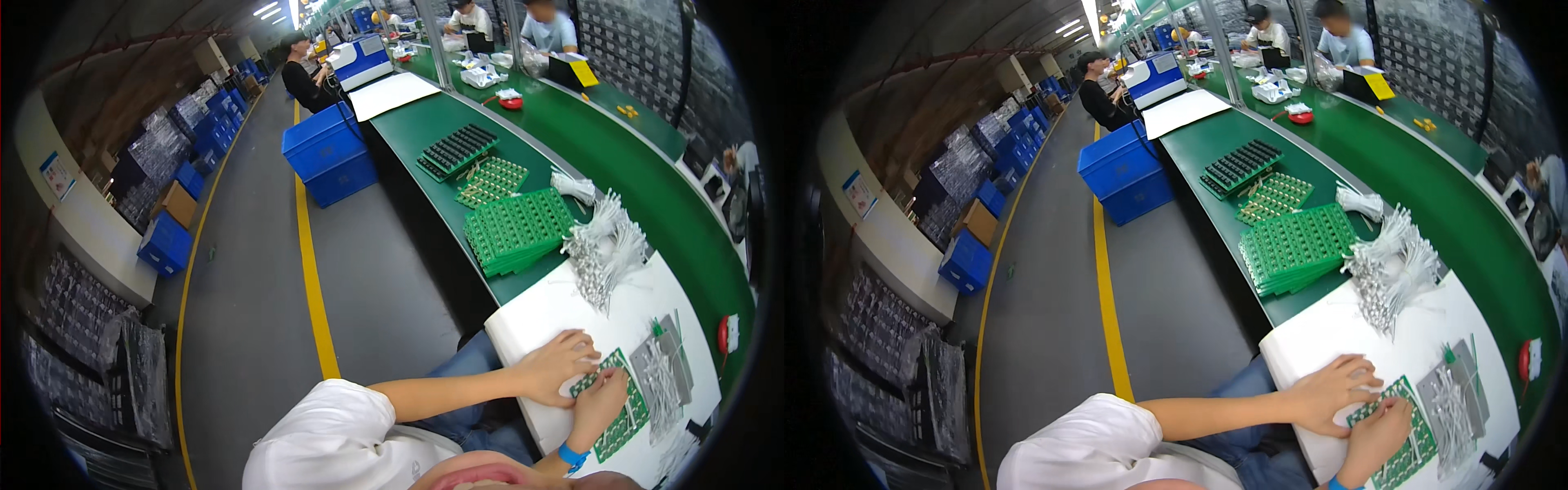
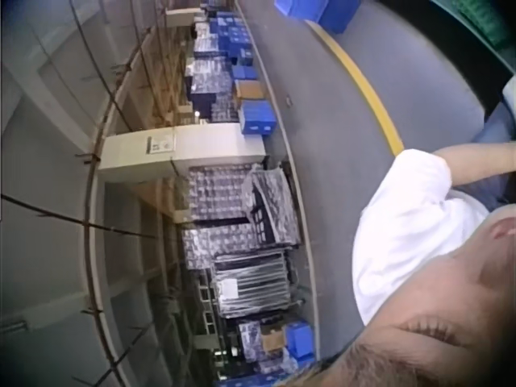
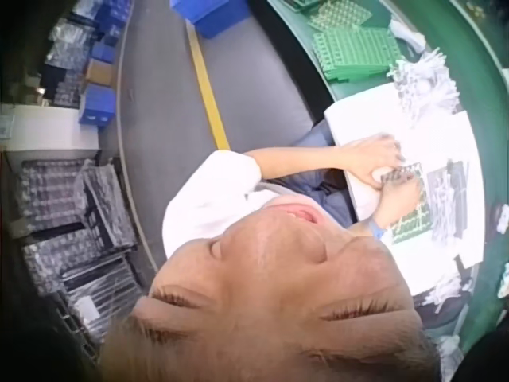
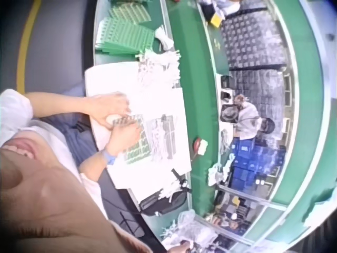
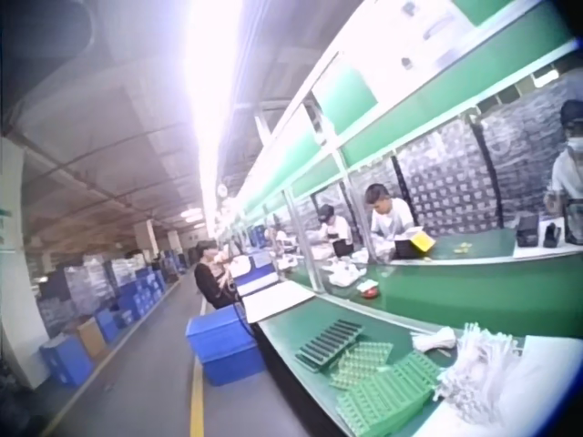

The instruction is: Assembling LED light strips onto a printed circuit board manually.

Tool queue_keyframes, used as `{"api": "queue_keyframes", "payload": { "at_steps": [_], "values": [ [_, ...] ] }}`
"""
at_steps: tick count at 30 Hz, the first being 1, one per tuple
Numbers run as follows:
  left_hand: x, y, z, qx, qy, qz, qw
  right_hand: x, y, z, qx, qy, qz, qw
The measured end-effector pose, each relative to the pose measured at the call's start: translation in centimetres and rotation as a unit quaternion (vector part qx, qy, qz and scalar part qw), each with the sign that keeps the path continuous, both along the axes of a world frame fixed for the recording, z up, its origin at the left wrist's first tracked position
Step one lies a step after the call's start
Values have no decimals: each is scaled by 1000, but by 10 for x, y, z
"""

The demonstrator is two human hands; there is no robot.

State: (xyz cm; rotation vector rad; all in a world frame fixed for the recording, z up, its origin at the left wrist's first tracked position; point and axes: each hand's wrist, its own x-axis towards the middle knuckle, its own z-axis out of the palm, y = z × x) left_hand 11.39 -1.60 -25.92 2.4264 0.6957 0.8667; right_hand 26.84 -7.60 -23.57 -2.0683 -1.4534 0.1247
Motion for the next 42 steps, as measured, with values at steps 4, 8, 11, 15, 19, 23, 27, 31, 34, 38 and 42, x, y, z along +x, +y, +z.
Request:
{"api": "queue_keyframes", "payload": {
  "at_steps": [4, 8, 11, 15, 19, 23, 27, 31, 34, 38, 42],
  "values": [
    [-3, 3, 4, 23, -27, 20, 999, 9, -1, 8, 31, 74, 71, 994],
    [-6, 2, 5, 21, -27, 31, 999, 8, 3, 11, 16, 125, 69, 990],
    [-5, 5, 6, 32, -15, 34, 999, 9, 3, 13, 22, 97, 69, 993],
    [-5, 6, 11, 32, -17, 34, 999, 15, 5, 17, 26, 78, 76, 994],
    [-12, 8, 16, 30, 4, 17, 999, 22, 14, 20, -56, 38, 67, 996],
    [-10, 5, 21, 28, 20, 4, 999, 7, 9, 15, -4, -67, 52, 996],
    [-4, 5, 15, 46, 35, -2, 998, -3, 6, 15, -23, -87, 1, 996],
    [-5, 13, 5, 67, 30, -22, 997, 20, 4, 3, 42, 20, 62, 997],
    [-18, 43, 23, 116, 101, -91, 984, 36, 3, 10, 96, -5, 129, 987],
    [-24, 64, 60, 86, 133, -137, 978, 56, -31, 14, 121, -73, 109, 984],
    [-16, 70, 68, 101, 113, -165, 975, 67, -63, 16, 153, -93, 92, 980]
  ]
}}
